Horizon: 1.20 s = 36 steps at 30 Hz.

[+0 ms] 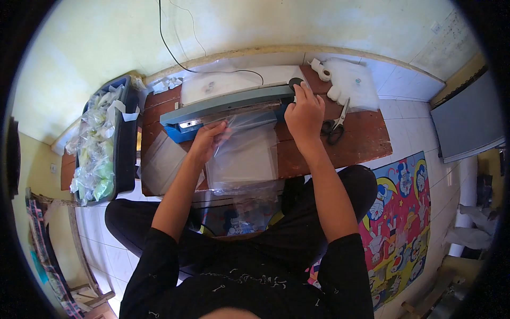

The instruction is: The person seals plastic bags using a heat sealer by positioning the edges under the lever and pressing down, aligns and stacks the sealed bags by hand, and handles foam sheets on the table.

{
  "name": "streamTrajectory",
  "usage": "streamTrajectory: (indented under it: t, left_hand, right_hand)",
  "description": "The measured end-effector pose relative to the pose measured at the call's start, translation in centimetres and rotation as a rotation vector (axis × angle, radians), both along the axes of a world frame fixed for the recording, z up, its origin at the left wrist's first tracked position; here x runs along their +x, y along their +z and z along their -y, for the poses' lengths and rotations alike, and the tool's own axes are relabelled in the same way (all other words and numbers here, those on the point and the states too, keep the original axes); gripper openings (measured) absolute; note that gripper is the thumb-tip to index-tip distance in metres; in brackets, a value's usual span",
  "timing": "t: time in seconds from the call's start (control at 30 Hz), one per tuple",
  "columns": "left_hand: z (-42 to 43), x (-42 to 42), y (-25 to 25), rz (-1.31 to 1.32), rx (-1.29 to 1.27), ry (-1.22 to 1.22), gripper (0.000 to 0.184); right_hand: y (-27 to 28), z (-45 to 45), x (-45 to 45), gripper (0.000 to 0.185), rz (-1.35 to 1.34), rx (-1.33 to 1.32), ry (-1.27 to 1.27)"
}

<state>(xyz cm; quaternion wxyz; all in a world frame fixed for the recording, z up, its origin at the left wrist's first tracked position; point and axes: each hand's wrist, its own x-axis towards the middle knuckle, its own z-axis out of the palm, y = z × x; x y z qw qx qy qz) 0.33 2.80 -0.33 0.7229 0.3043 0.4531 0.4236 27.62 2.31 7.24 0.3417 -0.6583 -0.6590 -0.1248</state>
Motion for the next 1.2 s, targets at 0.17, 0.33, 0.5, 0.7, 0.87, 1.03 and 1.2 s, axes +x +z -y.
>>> streamTrajectory:
  t: [0.17, 0.33, 0.5, 0.7, 0.87, 1.03, 1.2]
  left_hand:
    - [0.0, 0.1, 0.0, 0.001, -0.001, -0.001, 0.030]
    - [-0.2, -0.1, -0.3, -0.030, 0.003, -0.013, 0.030]
    - [-0.2, -0.1, 0.0, -0.007, -0.009, -0.006, 0.030]
    - [0.1, 0.1, 0.7, 0.025, -0.019, 0.020, 0.031]
    - [0.1, 0.0, 0.8, 0.033, -0.023, 0.001, 0.031]
    - [-0.1, -0.1, 0.4, 0.012, -0.020, -0.004, 0.031]
    - [0.0, -0.2, 0.5, -0.043, -0.027, -0.037, 0.032]
  right_hand:
    - [0.0, 0.0, 0.0, 0.040, -0.004, 0.001, 0.000]
    - [-0.1, -0.1, 0.0, 0.040, 0.009, 0.000, 0.001]
    - [-0.1, -0.2, 0.1, 0.040, 0.016, -0.002, -0.001]
    - [-0.1, -0.1, 0.0, 0.039, 0.015, -0.007, -0.006]
    - [-0.2, -0.1, 0.0, 0.039, 0.018, -0.001, -0.008]
    - [0.7, 0.1, -0.2, 0.039, 0.003, 0.020, 0.004]
    - [1.3, 0.0, -0.3, 0.039, -0.024, 0.074, 0.027]
